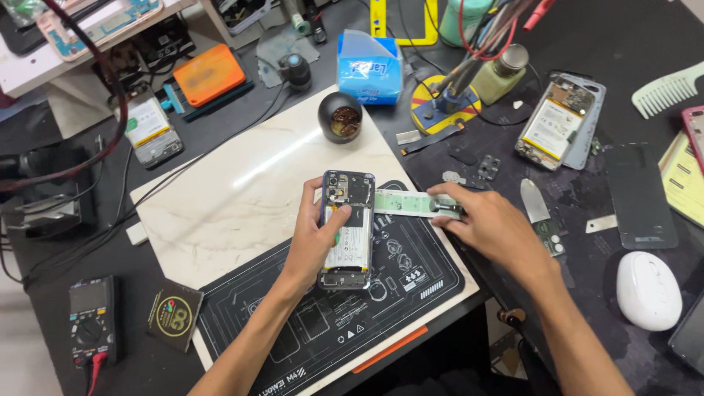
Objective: The person disassembles and works on a smartphone by removing components, using a screwdriver, and handling internal parts such as the battery and circuit board on a workbench.
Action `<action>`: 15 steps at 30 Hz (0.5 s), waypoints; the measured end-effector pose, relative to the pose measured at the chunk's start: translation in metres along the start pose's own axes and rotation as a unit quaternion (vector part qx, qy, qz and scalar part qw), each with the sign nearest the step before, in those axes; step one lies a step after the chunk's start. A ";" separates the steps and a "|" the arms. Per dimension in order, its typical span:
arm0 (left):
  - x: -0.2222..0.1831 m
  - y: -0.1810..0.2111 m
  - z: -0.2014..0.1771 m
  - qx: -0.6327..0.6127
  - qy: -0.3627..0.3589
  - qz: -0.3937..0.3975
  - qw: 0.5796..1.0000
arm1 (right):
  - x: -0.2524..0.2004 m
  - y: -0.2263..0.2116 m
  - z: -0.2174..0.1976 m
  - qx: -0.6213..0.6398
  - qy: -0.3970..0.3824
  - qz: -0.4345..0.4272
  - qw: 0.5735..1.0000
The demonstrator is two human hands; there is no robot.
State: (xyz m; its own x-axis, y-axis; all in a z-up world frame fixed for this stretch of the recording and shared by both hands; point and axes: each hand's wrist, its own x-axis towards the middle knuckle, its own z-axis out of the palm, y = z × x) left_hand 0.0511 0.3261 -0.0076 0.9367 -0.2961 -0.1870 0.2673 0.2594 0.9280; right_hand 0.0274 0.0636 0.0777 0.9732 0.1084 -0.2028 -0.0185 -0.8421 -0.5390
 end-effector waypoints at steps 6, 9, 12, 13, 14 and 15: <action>-0.001 0.002 -0.006 -0.028 0.014 0.018 0.999 | 0.019 0.021 -0.007 -0.046 -0.075 -0.066 0.994; -0.001 0.000 -0.007 0.003 0.019 0.009 1.000 | 0.021 0.031 -0.016 -0.068 -0.122 -0.025 0.990; 0.001 -0.001 -0.004 0.008 0.015 -0.006 1.000 | 0.015 0.034 -0.028 -0.075 -0.129 0.008 0.989; 0.001 -0.002 -0.002 0.021 0.012 0.002 1.000 | 0.014 0.032 -0.032 -0.075 -0.125 0.008 0.989; 0.001 -0.003 0.000 0.034 0.006 0.008 0.999 | 0.012 0.031 -0.035 -0.064 -0.109 0.017 0.992; 0.001 -0.005 0.003 0.046 0.000 0.015 0.999 | 0.007 0.030 -0.040 -0.053 -0.093 0.026 0.994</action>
State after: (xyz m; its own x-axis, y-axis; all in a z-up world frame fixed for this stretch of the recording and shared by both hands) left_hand 0.0498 0.3219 -0.0110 0.9438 -0.2902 -0.1584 0.2169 0.1821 0.9591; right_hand 0.0434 0.0179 0.0932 0.9124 0.1500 -0.3808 -0.0343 -0.8991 -0.4363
